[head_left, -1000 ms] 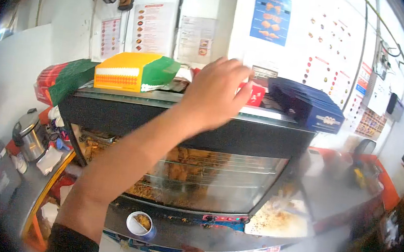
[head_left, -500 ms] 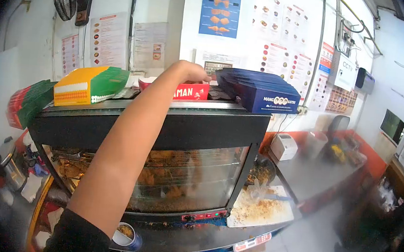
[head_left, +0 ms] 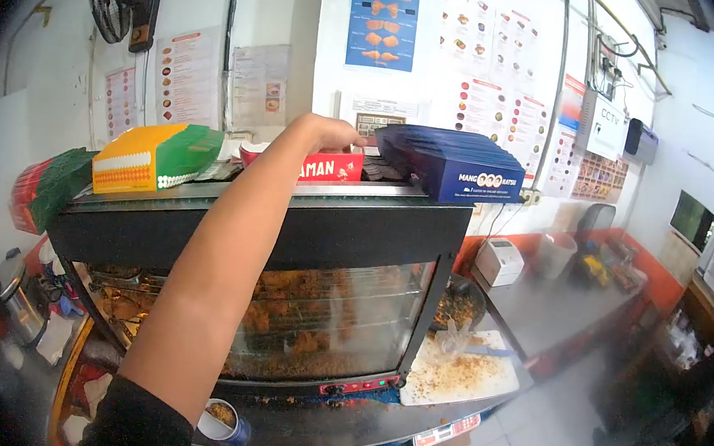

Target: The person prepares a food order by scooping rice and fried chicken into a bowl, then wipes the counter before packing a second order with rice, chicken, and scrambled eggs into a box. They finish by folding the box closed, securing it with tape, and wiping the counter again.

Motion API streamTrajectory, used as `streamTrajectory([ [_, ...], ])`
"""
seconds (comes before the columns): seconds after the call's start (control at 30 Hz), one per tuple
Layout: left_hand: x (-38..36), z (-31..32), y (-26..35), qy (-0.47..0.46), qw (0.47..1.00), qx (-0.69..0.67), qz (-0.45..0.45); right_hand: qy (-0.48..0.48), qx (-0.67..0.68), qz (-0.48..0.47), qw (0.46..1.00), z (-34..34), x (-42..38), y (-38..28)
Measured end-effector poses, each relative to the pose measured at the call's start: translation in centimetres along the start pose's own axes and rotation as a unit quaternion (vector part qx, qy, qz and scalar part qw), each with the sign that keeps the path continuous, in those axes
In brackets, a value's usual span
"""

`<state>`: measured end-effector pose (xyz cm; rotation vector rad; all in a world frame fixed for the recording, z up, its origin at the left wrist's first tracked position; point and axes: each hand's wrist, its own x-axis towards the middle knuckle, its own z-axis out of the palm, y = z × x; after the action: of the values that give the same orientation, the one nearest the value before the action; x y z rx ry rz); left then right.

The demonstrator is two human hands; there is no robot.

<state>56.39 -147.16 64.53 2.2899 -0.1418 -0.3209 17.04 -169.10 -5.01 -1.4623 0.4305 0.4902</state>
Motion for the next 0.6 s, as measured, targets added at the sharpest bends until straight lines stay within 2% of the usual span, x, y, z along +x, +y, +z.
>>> streamTrajectory([
  [0.03, 0.5, -0.1, -0.2, 0.001, 1.0, 0.0, 0.0, 0.005, -0.017, 0.013, 1.0, 0.2, 0.1, 0.1],
  [0.1, 0.5, -0.1, -0.8, -0.007, 0.996, 0.035, 0.078, 0.009, -0.032, 0.026, 0.999, 0.3, 0.6, 0.5],
  [0.23, -0.1, 0.0, -0.7, -0.005, 0.996, 0.053, 0.071, -0.024, -0.012, 0.007, 1.0, -0.6, 1.0, 1.6],
  [0.33, 0.7, -0.1, -0.7, -0.026, 0.996, 0.054, 0.06, -0.013, -0.064, -0.037, 0.997, -1.0, 1.9, 2.0],
  [0.4, -0.2, 0.4, -0.1, 0.053, 0.973, 0.197, 0.107, -0.026, -0.011, 0.051, 0.998, -1.2, 2.7, 1.6],
  [0.47, -0.6, -0.2, 0.5, 0.075, 0.919, 0.368, 0.121, -0.023, -0.039, 0.044, 0.998, -1.2, 2.8, 0.4],
  [0.5, 3.1, -0.8, -0.6, 0.124, 0.928, 0.322, 0.14, -0.007, -0.052, 0.042, 0.998, -0.8, 1.7, 0.4],
  [0.53, 6.5, -2.0, -1.2, 0.109, 0.945, 0.278, 0.135, -0.003, -0.087, 0.008, 0.996, -0.7, 2.4, 1.2],
  [0.57, 9.8, -3.1, -1.7, 0.096, 0.959, 0.233, 0.13, 0.014, -0.075, 0.019, 0.997, -0.3, 2.8, 1.8],
  [0.6, 12.9, -4.2, -2.2, 0.083, 0.971, 0.188, 0.123, 0.018, -0.09, -0.027, 0.995, -0.2, 2.7, 1.7],
])
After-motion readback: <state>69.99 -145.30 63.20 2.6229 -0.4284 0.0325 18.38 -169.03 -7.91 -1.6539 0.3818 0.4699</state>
